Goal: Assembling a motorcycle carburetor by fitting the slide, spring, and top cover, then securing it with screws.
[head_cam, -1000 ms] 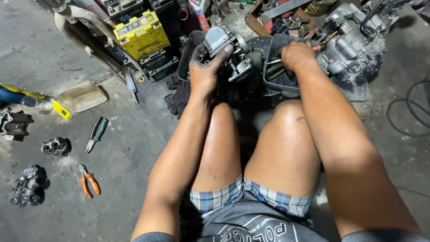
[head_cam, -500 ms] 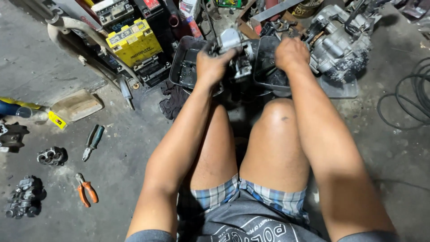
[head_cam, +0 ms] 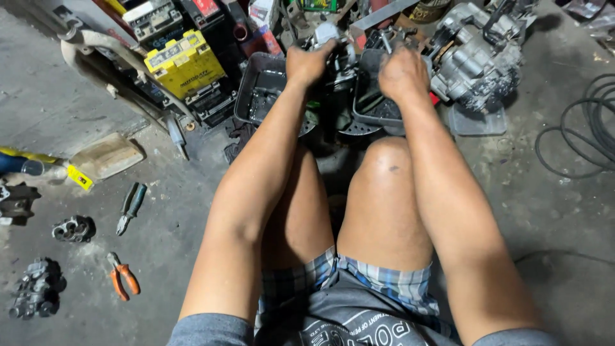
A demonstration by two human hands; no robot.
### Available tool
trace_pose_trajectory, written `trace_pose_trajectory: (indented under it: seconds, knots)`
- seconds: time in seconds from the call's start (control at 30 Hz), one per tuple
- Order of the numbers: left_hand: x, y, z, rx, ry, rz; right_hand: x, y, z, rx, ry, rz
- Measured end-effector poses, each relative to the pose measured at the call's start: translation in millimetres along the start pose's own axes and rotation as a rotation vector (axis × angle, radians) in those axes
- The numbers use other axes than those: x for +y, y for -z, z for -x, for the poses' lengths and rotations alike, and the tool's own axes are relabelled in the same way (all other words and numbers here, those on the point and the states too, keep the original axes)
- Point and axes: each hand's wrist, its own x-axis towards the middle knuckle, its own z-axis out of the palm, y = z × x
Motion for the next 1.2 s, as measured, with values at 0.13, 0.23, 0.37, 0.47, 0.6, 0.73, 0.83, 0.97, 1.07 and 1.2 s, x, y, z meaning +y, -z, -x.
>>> trace_pose_trajectory:
  seconds: [0.13, 0.23, 0.37, 0.47, 0.6, 0.73, 0.83, 0.97, 1.07, 1.2]
  knots:
    - [-17, -3, -18, -0.036, 0.089, -0.066, -11, 10, 12, -0.081, -0.047, -0.045]
    - [-13, 3, -6, -0.094, 0.121, -0.109, -8, 7, 6, -0.064, -0.034, -0.017]
    - [-17, 2, -6, -0.133, 0.089, -0.175, -7, 5, 5, -0.083, -0.024, -0.012]
    - [-11, 7, 4, -0.200, 0.124, -0.219, -8, 6, 7, -0.089, -0.018, -0.018]
    - [-16, 2, -2, -0.224, 0.074, -0.346, -10, 8, 9, -0.114, -0.047, -0.026]
    - [-13, 3, 3, -0.229, 0.058, -0.348, -11, 8, 8, -0.121, -0.043, -0.030]
    - [-12, 4, 6, -0.242, 0.063, -0.377, -10, 8, 8, -0.128, -0.033, -0.030]
    - [-12, 0, 5, -0.300, 0.029, -0.410, -13, 6, 7, -0.137, -0.001, -0.076]
    - [-10, -2, 8, -0.306, 0.005, -0.446, -13, 3, 6, -0.143, 0.049, -0.104]
    - [-17, -5, 1, -0.277, -0.061, -0.442, -10, -4, 1, -0.129, 0.149, -0.121]
